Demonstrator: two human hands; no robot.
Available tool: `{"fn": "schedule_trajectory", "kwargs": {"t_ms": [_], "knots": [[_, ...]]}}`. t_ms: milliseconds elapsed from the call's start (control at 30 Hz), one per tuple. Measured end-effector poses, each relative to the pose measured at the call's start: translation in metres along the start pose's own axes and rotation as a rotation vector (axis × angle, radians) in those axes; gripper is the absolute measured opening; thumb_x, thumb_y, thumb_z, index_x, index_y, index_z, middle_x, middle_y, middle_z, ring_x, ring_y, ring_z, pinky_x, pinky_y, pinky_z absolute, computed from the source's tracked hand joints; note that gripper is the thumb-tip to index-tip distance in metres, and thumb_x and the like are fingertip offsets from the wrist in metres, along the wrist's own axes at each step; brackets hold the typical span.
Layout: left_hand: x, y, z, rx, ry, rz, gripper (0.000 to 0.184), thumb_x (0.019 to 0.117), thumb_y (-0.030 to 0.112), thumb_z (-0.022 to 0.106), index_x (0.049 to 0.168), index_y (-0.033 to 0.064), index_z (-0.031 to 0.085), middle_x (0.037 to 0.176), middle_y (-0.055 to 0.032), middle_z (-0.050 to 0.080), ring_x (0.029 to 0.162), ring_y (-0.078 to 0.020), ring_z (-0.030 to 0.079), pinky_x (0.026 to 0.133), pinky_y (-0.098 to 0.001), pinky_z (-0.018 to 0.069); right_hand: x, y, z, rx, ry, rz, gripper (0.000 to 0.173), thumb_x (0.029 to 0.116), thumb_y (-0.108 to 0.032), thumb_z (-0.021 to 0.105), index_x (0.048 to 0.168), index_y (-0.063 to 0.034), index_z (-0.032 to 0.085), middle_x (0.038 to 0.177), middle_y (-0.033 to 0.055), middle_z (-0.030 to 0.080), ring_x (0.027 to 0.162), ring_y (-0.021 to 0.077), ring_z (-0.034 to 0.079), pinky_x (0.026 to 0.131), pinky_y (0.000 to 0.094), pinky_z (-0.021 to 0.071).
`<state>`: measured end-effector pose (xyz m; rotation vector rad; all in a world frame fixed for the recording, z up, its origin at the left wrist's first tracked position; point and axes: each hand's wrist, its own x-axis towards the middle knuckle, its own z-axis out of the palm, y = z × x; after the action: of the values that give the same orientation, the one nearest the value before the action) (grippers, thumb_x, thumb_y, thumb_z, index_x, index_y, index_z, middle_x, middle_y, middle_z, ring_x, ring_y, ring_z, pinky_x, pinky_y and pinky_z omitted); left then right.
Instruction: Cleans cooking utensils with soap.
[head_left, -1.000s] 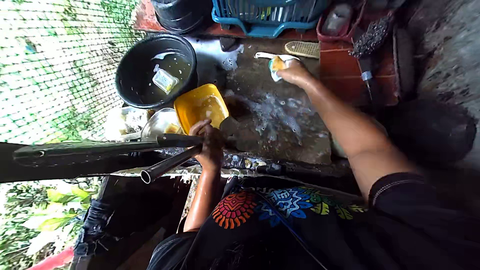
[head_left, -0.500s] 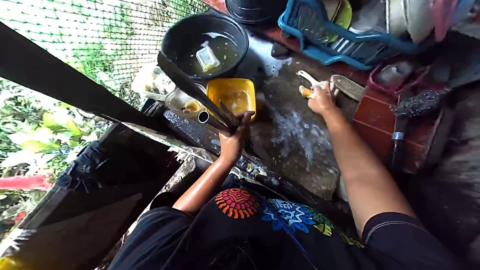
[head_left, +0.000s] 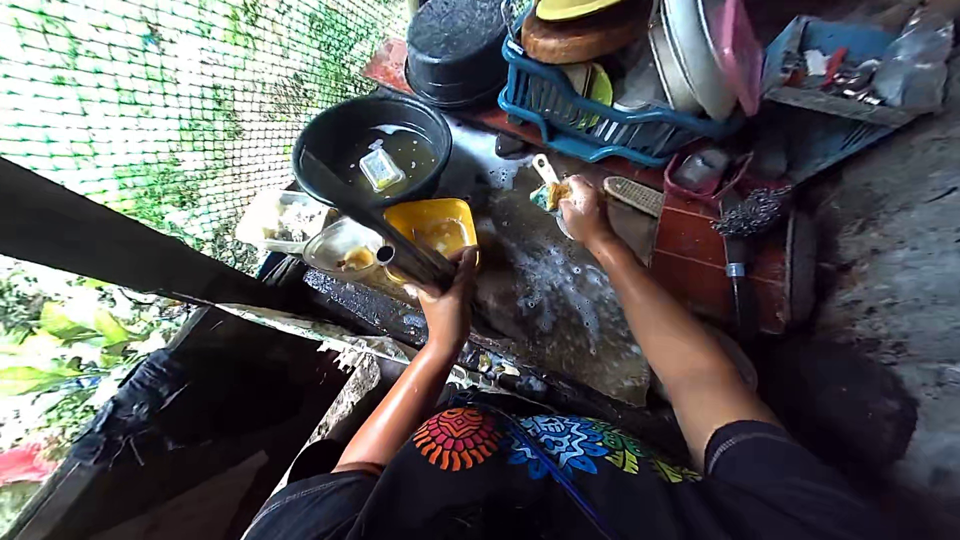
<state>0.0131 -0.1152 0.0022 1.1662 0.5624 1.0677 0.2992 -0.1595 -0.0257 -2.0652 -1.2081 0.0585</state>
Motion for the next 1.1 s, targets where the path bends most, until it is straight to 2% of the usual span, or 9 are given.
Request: {"fn": "schedule_trajectory", "kwargs": {"t_ms": [133,233,400,533,667,833,933,1033,1100], "knots": [[0.017,0.005,0.032,0.021,-0.037,-0.030,0.028,0.0909,0.001,0.071,0.118,-0.0021,0.065,0.088,0.0029,0.073,0.077,-0.0031,0.068,0.073,-0.0235,0.0593,-0.064,-0.064,-0.016,0.080,0.138,-0.308,0.023,0.0900,-0.001,0.057,0.105,0.0063,0.072,0.104,0.0229,0.074,0.101,0.0350,0.072,0.093,0.0515,0.0555],[0.018,0.004,0.060,0.032,-0.090,-0.069,0.012,0.0907,0.004,0.073,0.099,0.0036,0.065,0.082,0.0024,0.071,0.077,-0.0049,0.068,0.074,-0.0262,0.0595,-0.102,-0.108,-0.031,0.085,0.167,-0.260,0.020,0.0882,-0.003,0.058,0.099,0.0054,0.073,0.097,0.0221,0.074,0.094,0.0344,0.072,0.086,0.0502,0.0563],[-0.004,0.004,0.081,-0.057,-0.154,0.087,0.032,0.0874,-0.005,0.069,0.114,0.0033,0.051,0.095,0.0079,0.067,0.091,0.0029,0.064,0.087,-0.0210,0.0554,-0.128,-0.119,-0.047,0.299,0.187,-0.199,0.042,0.0844,-0.005,0.054,0.124,0.0074,0.062,0.118,0.0202,0.067,0.114,0.0247,0.064,0.101,0.0411,0.0501],[-0.017,0.011,0.084,-0.060,-0.169,0.111,0.024,0.0860,-0.010,0.065,0.104,0.0048,0.061,0.089,0.0094,0.070,0.086,0.0038,0.067,0.082,-0.0196,0.0569,-0.142,-0.116,-0.032,0.182,0.474,-0.136,0.025,0.0880,-0.007,0.061,0.107,0.0083,0.068,0.102,0.0210,0.071,0.103,0.0261,0.067,0.094,0.0386,0.0514],[-0.002,0.013,0.076,-0.276,-0.172,0.158,0.016,0.0960,-0.003,0.058,0.100,0.0093,0.067,0.090,0.0028,0.075,0.085,-0.0063,0.072,0.081,-0.0276,0.0601,-0.149,-0.096,-0.044,-0.035,0.256,0.244,0.028,0.0962,-0.009,0.060,0.118,0.0067,0.068,0.115,0.0278,0.069,0.113,0.0415,0.065,0.102,0.0577,0.0469],[-0.003,0.009,0.073,-0.323,-0.157,0.100,0.012,0.1006,0.004,0.058,0.100,0.0115,0.067,0.086,0.0051,0.073,0.079,-0.0024,0.069,0.076,-0.0229,0.0586,-0.148,-0.104,-0.039,0.410,0.218,0.271,0.032,0.0965,-0.007,0.049,0.124,0.0045,0.061,0.117,0.0155,0.067,0.106,0.0164,0.065,0.092,0.0363,0.0543],[-0.017,0.007,0.079,-0.353,-0.176,0.003,0.008,0.0999,0.006,0.059,0.096,0.0093,0.065,0.083,0.0012,0.071,0.080,-0.0075,0.069,0.078,-0.0283,0.0588,-0.147,-0.128,-0.022,0.315,0.356,0.049,0.039,0.0955,-0.015,0.059,0.128,0.0068,0.059,0.124,0.0197,0.066,0.117,0.0229,0.064,0.103,0.0377,0.0508],[-0.020,0.017,0.077,-0.353,-0.200,-0.062,0.016,0.1014,0.008,0.057,0.092,0.0086,0.069,0.078,0.0002,0.072,0.073,-0.0078,0.069,0.072,-0.0276,0.0593,-0.147,-0.109,-0.012,-0.058,0.593,-0.079,0.019,0.0880,-0.008,0.070,0.098,0.0087,0.070,0.089,0.0220,0.072,0.082,0.0318,0.072,0.073,0.0420,0.0586],[-0.020,0.019,0.072,-0.340,-0.221,-0.076,0.017,0.1024,0.007,0.054,0.092,0.0089,0.067,0.078,-0.0003,0.072,0.070,-0.0072,0.068,0.068,-0.0261,0.0586,-0.150,-0.090,-0.013,-0.142,0.701,-0.226,0.033,0.0963,-0.025,0.068,0.082,0.0045,0.068,0.070,0.0174,0.068,0.063,0.0243,0.068,0.057,0.0355,0.0544]]}}
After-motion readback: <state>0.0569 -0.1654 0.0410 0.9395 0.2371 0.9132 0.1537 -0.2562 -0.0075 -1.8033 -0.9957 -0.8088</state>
